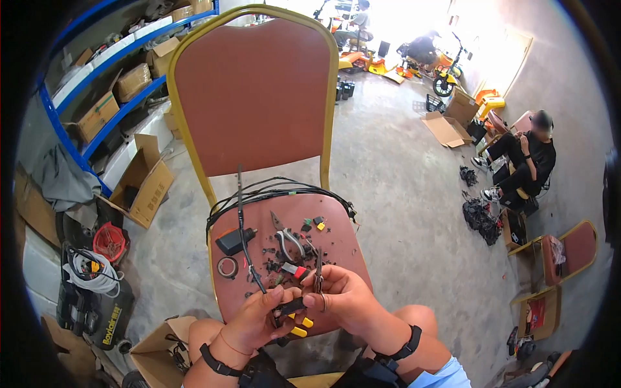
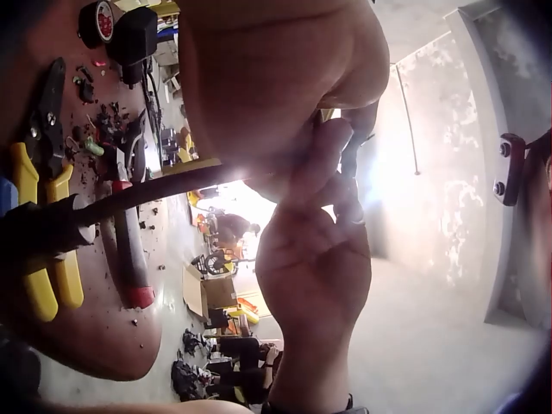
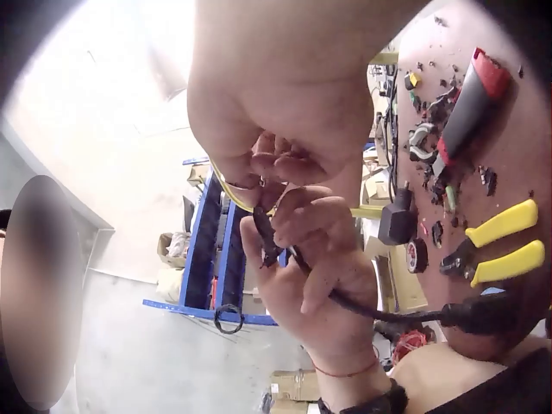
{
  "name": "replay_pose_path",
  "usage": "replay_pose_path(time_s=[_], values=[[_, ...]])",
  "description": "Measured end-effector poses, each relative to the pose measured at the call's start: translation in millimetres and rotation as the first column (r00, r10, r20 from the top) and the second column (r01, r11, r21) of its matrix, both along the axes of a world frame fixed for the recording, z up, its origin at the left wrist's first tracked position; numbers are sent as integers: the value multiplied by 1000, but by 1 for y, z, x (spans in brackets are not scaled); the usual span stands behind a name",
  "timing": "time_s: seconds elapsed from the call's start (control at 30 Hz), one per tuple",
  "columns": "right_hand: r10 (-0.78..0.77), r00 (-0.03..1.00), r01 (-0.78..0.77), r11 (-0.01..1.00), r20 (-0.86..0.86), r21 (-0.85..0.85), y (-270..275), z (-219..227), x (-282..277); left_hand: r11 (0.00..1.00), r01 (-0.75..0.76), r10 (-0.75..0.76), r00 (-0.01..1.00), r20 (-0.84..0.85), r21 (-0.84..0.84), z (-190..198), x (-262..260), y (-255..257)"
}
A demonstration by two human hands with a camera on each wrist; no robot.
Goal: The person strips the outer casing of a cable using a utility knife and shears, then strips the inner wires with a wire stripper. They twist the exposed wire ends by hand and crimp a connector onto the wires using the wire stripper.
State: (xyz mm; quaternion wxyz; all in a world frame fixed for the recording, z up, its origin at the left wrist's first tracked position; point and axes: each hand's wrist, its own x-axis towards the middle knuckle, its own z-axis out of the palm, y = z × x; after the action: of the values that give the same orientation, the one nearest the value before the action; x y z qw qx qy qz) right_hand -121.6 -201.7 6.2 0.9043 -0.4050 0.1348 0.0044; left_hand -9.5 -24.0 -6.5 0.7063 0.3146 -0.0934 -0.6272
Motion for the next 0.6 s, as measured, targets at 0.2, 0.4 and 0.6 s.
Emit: replay_pose_path(time_s=[0.2, 0.4, 0.6], values=[[-111, 993, 109, 993, -46, -43, -4, 12, 5, 973, -226, 231, 955, 184, -48, -1, 2, -4], [-173, 977, 154, 977, -126, -149, -21, -2, 5, 945, -312, 265, 904, 335, 94, 18, -5, -8], [10, 995, -24, 989, -95, -144, -16, 1, 16, 920, -316, 202, 890, 409, 233, 19, -8, -12]])
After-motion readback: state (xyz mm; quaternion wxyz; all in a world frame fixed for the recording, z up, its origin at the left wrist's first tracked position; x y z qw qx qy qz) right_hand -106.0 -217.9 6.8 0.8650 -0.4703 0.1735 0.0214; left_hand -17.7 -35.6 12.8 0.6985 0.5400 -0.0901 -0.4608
